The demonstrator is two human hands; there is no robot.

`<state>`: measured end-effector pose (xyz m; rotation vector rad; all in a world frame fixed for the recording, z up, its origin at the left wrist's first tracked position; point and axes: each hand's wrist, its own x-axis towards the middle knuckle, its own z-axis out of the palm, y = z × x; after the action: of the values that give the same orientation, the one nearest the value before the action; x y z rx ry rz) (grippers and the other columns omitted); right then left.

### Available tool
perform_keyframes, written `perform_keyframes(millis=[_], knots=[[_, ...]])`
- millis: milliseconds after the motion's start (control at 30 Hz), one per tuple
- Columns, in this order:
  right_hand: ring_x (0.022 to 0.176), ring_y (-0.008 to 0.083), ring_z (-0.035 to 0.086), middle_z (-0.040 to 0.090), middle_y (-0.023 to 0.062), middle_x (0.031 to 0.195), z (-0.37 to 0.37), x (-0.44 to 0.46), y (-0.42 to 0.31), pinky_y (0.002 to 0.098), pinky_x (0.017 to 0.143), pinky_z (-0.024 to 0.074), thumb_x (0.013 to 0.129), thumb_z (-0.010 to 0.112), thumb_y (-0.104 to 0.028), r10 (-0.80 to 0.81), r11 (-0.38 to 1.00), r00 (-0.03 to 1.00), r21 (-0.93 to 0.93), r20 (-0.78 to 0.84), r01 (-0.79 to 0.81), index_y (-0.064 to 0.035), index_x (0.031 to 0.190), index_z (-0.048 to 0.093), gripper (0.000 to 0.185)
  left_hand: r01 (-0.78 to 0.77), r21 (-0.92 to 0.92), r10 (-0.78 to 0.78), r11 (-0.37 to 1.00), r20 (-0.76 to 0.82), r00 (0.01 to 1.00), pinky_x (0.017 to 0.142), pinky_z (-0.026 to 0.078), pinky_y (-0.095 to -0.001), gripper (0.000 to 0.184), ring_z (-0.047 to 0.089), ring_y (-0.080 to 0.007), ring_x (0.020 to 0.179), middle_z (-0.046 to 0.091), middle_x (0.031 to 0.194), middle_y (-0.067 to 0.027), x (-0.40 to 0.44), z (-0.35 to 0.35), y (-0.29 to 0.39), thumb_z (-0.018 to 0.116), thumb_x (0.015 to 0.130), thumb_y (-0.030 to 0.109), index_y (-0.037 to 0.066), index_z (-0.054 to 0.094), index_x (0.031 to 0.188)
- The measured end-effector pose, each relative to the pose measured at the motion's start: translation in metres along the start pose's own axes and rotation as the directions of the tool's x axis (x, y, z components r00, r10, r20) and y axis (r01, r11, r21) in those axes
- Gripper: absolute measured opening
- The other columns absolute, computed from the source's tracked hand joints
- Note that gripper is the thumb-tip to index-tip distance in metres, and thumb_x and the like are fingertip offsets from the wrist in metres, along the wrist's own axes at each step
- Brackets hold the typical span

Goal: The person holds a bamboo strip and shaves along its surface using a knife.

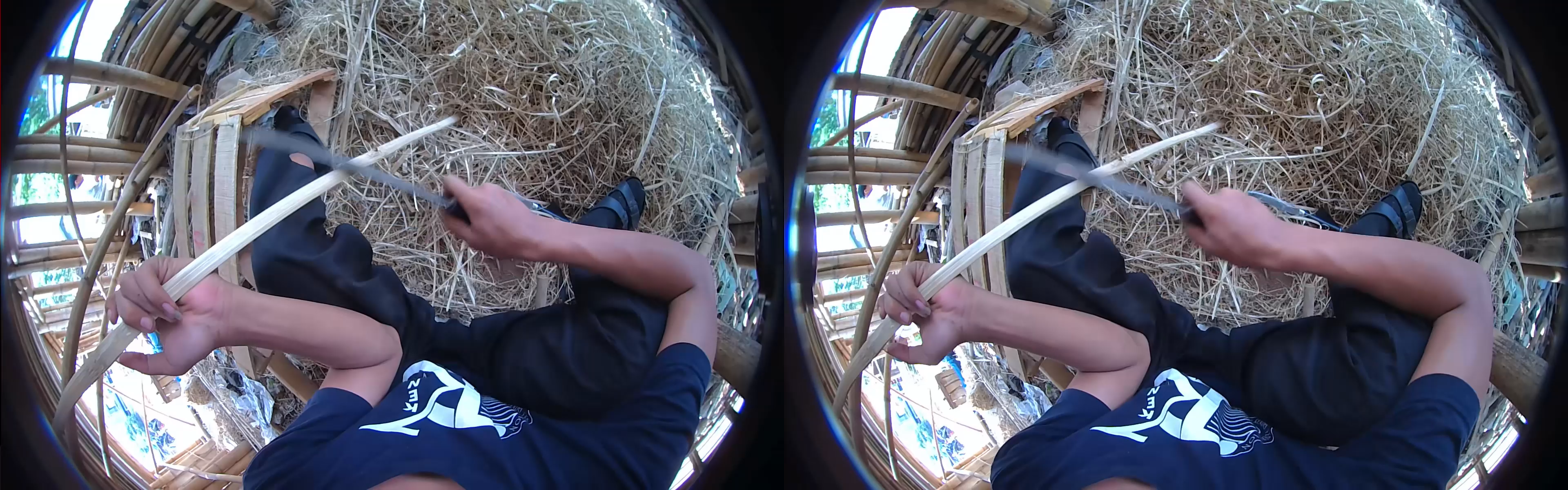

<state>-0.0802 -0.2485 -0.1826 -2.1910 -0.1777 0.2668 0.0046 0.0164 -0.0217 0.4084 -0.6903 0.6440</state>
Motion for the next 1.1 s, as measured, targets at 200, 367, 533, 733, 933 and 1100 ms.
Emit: perform_keyframes(millis=[200,367,533,733,933,1100], knots=[[0.07,0.0447,0.059,0.058,0.0254,0.07,-0.016,-0.004,0.006,0.0518,0.066,0.0463,0.086,0.053,-0.023,0.256,0.967,0.964,-0.006,0.077,-0.256,-0.0008,0.097,0.045,0.026,0.013,-0.01,-0.014,1.0,-0.026,1.0,0.035,0.032,-0.0196,0.034,0.032,-0.0084,0.04,0.037,0.054,-0.0004,0.001,-0.005,0.0,0.057,0.078,0.031,0.0,0.043,0.084],[0.061,0.042,0.057,0.058,0.0213,0.063,-0.009,-0.004,-0.008,0.0474,0.055,0.0446,0.087,0.056,-0.021,-0.013,0.999,0.999,0.046,0.039,0.011,-0.0004,0.095,0.044,0.025,0.002,0.021,-0.002,1.0,0.001,1.0,0.035,0.032,-0.0194,0.035,0.033,-0.0083,0.041,0.037,0.054,-0.0004,0.003,-0.004,0.0,0.057,0.078,0.032,0.0,0.044,0.085],[0.066,0.0427,0.06,0.06,0.0253,0.07,-0.005,0.0,0.027,0.0467,0.063,0.0488,0.087,0.052,-0.026,0.294,0.953,0.952,0.054,0.089,-0.3,0.0017,0.095,0.049,0.029,-0.011,0.053,0.013,0.999,-0.054,0.998,0.035,0.032,-0.0188,0.036,0.033,-0.0087,0.04,0.037,0.054,-0.0007,0.004,-0.006,0.001,0.058,0.076,0.031,-0.001,0.044,0.085],[0.065,0.0412,0.06,0.06,0.0239,0.069,-0.007,-0.001,0.008,0.0469,0.061,0.0487,0.087,0.053,-0.024,0.158,0.984,0.983,0.072,0.092,-0.165,0.0004,0.097,0.046,0.027,0.0,0.014,0.001,1.0,-0.047,0.999,0.034,0.032,-0.0185,0.035,0.033,-0.0084,0.041,0.038,0.054,-0.0004,0.004,-0.005,-0.001,0.059,0.077,0.032,0.001,0.045,0.087],[0.064,0.0417,0.059,0.06,0.0229,0.07,-0.005,0.01,0.041,0.0477,0.061,0.0476,0.087,0.051,-0.024,0.332,0.938,0.937,0.061,0.109,-0.34,0.0002,0.098,0.045,0.027,-0.048,0.101,0.057,0.994,-0.087,0.995,0.035,0.032,-0.0184,0.036,0.033,-0.0082,0.042,0.037,0.054,-0.0008,0.003,-0.006,0.0,0.059,0.076,0.032,0.001,0.044,0.086],[0.062,0.0377,0.06,0.059,0.0216,0.068,-0.001,0.005,0.024,0.046,0.06,0.048,0.088,0.051,-0.025,0.137,0.99,0.988,0.034,0.07,-0.139,0.0005,0.096,0.046,0.027,-0.003,0.045,0.003,0.999,-0.011,1.0,0.035,0.032,-0.0191,0.035,0.033,-0.0082,0.042,0.037,0.054,-0.0012,0.003,-0.007,0.0,0.059,0.077,0.033,0.001,0.045,0.085]])
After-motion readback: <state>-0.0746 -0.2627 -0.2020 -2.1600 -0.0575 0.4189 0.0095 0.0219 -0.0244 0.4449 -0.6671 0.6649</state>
